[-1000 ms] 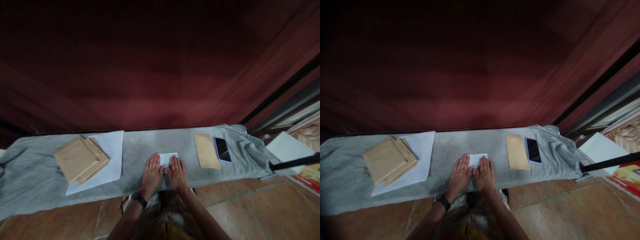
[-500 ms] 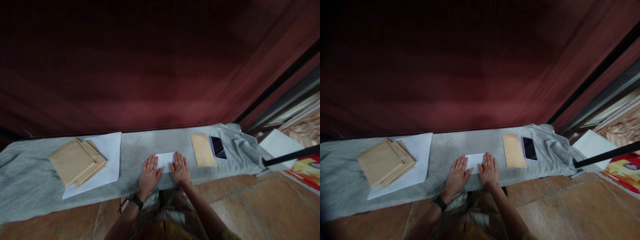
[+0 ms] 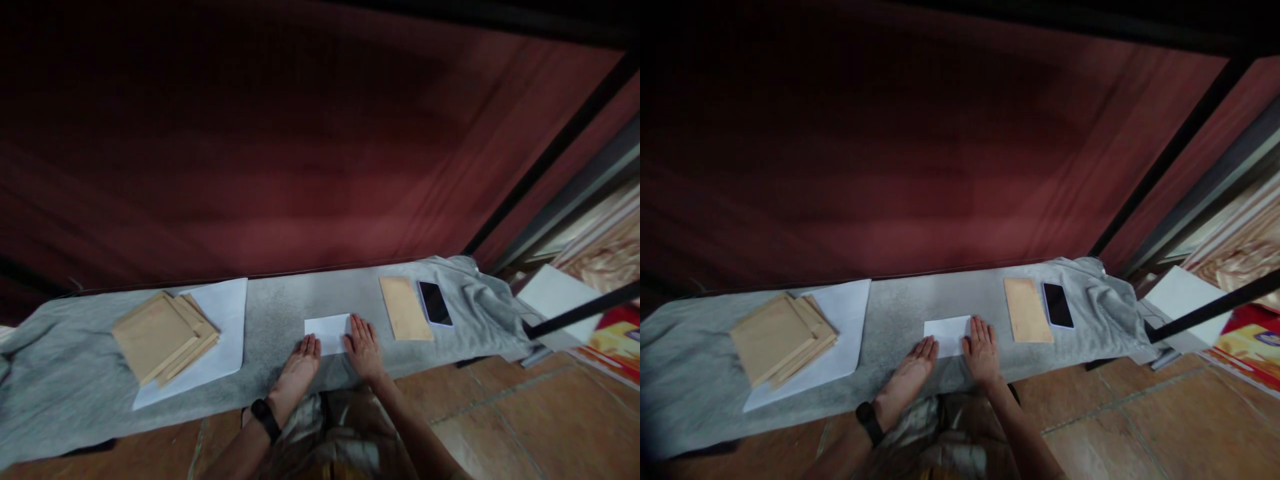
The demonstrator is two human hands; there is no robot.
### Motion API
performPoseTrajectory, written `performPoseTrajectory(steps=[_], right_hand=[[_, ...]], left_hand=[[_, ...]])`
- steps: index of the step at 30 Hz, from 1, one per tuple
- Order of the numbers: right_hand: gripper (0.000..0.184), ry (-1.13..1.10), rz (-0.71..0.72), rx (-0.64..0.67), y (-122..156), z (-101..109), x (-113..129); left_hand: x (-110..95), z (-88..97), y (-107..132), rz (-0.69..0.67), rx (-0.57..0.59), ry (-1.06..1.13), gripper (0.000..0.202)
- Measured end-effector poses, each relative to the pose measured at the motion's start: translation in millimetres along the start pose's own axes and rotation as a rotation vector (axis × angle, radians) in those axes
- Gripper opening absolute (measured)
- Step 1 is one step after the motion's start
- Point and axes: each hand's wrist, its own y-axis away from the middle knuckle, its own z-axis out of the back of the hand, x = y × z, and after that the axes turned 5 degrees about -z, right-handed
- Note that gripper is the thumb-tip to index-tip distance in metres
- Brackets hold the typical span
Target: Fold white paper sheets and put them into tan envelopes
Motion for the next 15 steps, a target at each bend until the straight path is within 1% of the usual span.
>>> performPoseTrajectory(steps=[1,3,5,7,9,10,12,13,15], right_hand=[[0.057,-0.055,0.009,-0.006,1,1,-4],[0.059,-0.205,0.005,-0.006,2,4,-13],[0.065,-0.367,-0.042,0.001,2,11,-21],[0.068,-0.512,-0.11,0.009,1,22,-27],[0.06,-0.67,-0.156,0.041,-2,35,-27],[0.052,-0.762,-0.173,0.082,-4,42,-26],[0.037,-0.936,-0.229,0.209,-8,53,-20],[0.035,-1.009,-0.282,0.267,-9,58,-16],[0.038,-1.109,-0.41,0.329,-11,63,-9]], left_hand=[[1,5.5,0,0.01,0.003,0.021,0.065],[3,23.5,-1,0.032,-0.017,0.093,0.059],[5,48.4,-2,0.055,-0.094,0.199,0.051],[7,74.1,-5,0.096,-0.186,0.355,0.043],[10,93.6,-9,0.124,-0.223,0.566,0.035],[12,99.7,-12,0.153,-0.225,0.686,0.033],[16,104.3,-19,0.254,-0.236,0.91,0.029],[18,103.3,-22,0.322,-0.252,1.009,0.026],[21,97.2,-27,0.473,-0.298,1.205,0.02]])
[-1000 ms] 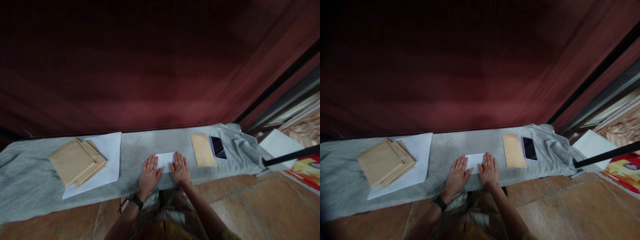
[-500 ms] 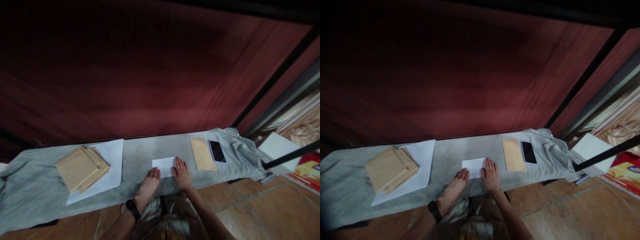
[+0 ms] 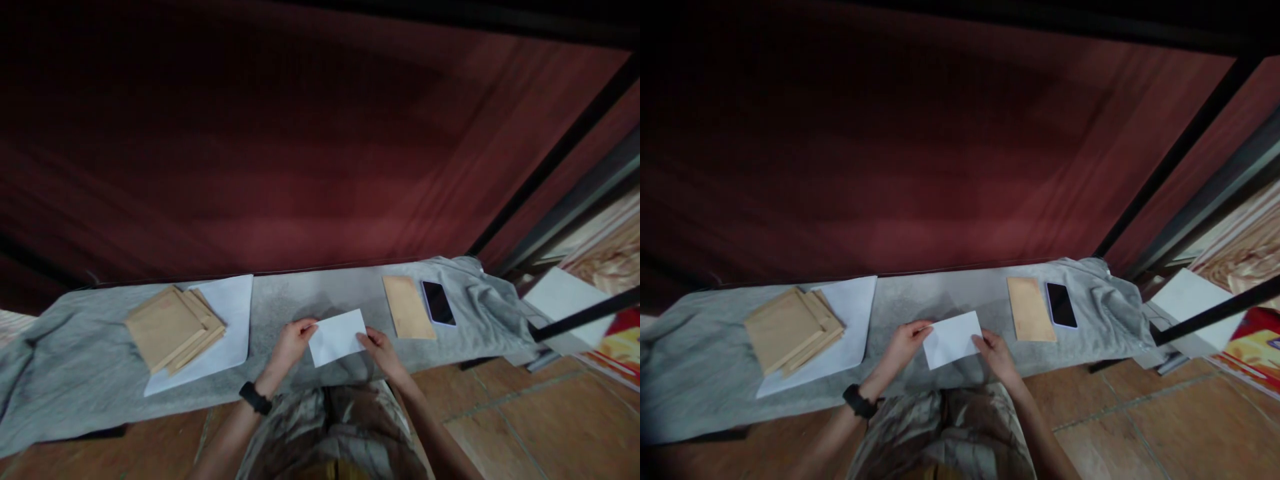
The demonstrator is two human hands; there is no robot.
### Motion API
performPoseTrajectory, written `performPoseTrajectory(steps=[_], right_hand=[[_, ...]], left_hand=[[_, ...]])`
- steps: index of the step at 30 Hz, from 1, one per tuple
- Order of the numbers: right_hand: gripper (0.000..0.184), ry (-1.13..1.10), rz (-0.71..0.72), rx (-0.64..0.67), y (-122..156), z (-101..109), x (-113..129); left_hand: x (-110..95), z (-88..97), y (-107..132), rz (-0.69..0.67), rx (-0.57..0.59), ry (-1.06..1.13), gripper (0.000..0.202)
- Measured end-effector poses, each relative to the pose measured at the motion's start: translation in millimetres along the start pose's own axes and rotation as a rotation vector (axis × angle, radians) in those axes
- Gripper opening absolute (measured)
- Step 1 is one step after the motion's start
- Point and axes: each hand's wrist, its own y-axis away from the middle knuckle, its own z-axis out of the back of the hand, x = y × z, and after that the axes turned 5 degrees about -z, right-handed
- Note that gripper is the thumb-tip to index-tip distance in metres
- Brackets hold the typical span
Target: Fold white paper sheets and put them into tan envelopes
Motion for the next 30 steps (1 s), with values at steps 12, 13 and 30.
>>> performPoseTrajectory(steps=[12,13,30], right_hand=[[0.059,-0.357,-0.206,-0.023,-10,-7,26],[0.059,-0.35,-0.216,-0.01,-9,-10,24],[0.031,0.227,0.099,-0.003,-57,2,15]], left_hand=[[19,-33.2,24,0.317,-0.168,0.513,0.049],[20,-38.3,28,0.327,-0.177,0.556,0.049],[21,-25.9,20,0.35,-0.181,0.48,0.038]])
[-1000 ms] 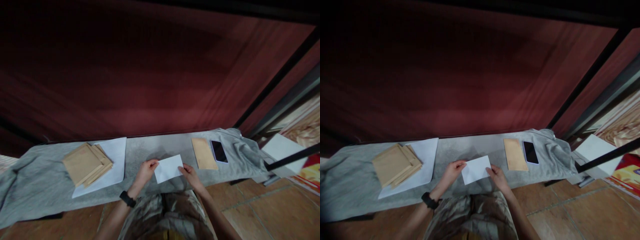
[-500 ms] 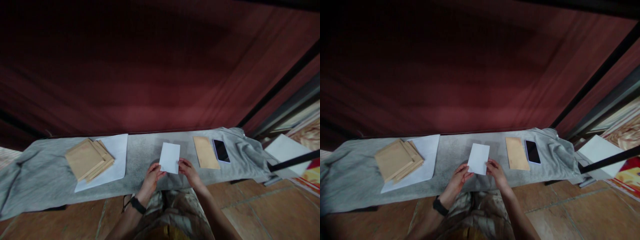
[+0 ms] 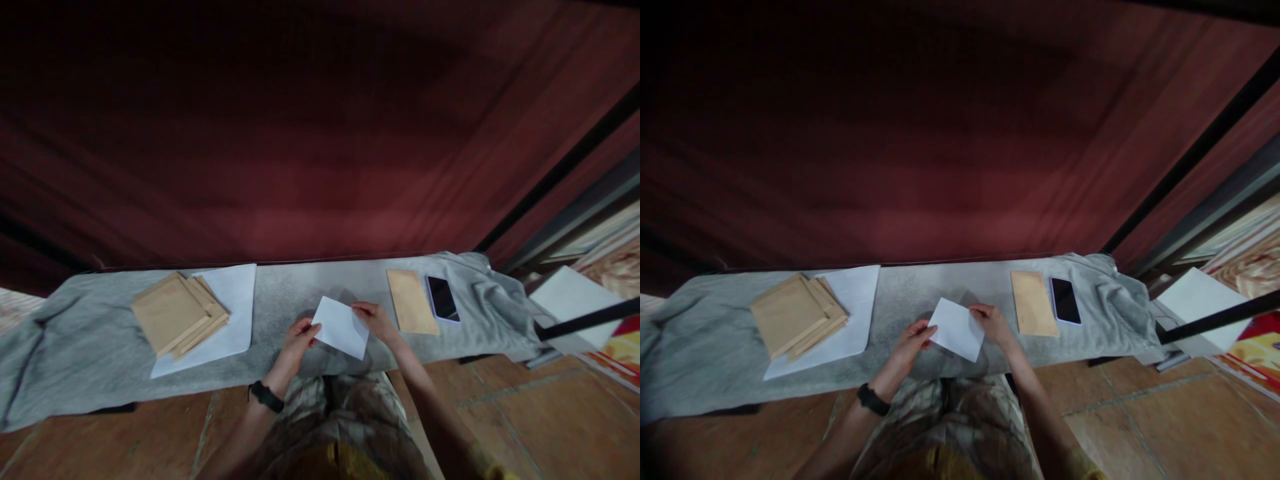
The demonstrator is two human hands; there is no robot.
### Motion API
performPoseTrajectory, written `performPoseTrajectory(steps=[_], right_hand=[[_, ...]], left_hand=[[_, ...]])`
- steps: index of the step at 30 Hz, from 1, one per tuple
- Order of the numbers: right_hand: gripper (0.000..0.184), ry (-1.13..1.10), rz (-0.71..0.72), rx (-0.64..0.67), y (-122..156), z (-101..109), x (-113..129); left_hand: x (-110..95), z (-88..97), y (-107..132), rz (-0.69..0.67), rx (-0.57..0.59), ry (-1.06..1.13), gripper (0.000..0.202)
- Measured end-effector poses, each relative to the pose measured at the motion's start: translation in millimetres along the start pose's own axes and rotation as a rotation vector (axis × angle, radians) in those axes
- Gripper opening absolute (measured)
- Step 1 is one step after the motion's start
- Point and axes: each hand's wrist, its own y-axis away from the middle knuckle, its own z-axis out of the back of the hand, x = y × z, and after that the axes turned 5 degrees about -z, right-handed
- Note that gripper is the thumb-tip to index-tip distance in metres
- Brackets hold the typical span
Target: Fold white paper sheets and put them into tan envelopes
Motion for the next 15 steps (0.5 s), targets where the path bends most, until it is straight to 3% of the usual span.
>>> performPoseTrajectory(steps=[4,7,11,15], right_hand=[[0.034,0.098,0.077,-0.138,-6,-7,3],[0.04,0.274,0.201,-0.22,10,-26,-3],[0.045,0.591,0.328,-0.134,46,-55,-21],[0.05,0.836,0.354,-0.157,72,-63,-37]], left_hand=[[16,-11.8,5,0.017,-0.048,-0.014,0.041],[26,-21.3,7,0.016,-0.072,-0.024,0.04],[33,-23.9,1,0.008,-0.092,-0.101,0.036],[32,-16.7,-6,0.008,-0.103,-0.25,0.023]])
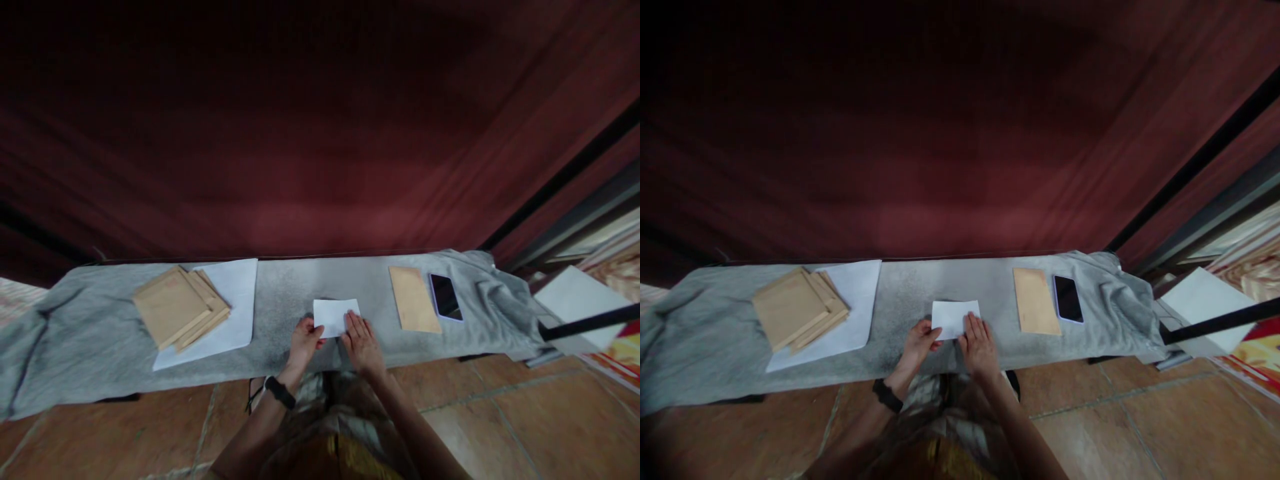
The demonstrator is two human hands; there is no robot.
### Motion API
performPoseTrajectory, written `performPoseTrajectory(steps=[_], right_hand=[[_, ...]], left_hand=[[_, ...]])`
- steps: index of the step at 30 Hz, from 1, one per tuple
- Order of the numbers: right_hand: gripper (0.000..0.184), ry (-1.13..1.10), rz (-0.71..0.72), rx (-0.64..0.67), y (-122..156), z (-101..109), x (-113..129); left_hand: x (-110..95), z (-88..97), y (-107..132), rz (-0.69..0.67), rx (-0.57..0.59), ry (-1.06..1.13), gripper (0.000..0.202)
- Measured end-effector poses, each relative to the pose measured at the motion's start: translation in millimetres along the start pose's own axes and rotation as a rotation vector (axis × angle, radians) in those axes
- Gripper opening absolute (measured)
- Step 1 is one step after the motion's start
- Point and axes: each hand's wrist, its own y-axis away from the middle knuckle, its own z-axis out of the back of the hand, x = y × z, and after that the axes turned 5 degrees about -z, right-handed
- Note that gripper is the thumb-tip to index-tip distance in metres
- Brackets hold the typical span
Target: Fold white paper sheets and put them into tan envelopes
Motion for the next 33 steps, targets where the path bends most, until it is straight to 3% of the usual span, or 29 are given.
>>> performPoseTrajectory(steps=[4,8,11,13,16,23,30,33], right_hand=[[0.057,0.114,0.025,-0.038,10,0,-3],[0.058,0.147,0.022,-0.057,12,0,-1],[0.056,0.15,0.03,-0.054,12,0,-1],[0.055,0.149,0.062,-0.056,13,1,-4],[0.055,0.167,0.093,-0.072,16,3,-9],[0.055,0.232,0.045,-0.105,24,8,-14],[0.053,0.287,0.117,-0.096,31,1,-17],[0.049,0.27,0.146,-0.077,33,0,-23]], left_hand=[[-4,8.3,8,-0.062,-0.068,-0.205,0.018],[-7,-2.4,22,-0.461,-0.186,-0.732,0.032],[-1,-26.3,26,-0.775,-0.024,-0.958,0.042],[6,-41.9,23,-0.874,0.09,-1.031,0.049],[16,-51.9,15,-0.866,0.129,-1.104,0.056],[27,-39.7,-2,-0.763,0.046,-1.184,0.059],[11,-79.2,-11,-0.851,0.191,-1.105,0.051],[6,-84.4,-17,-0.856,0.195,-1.087,0.051]])
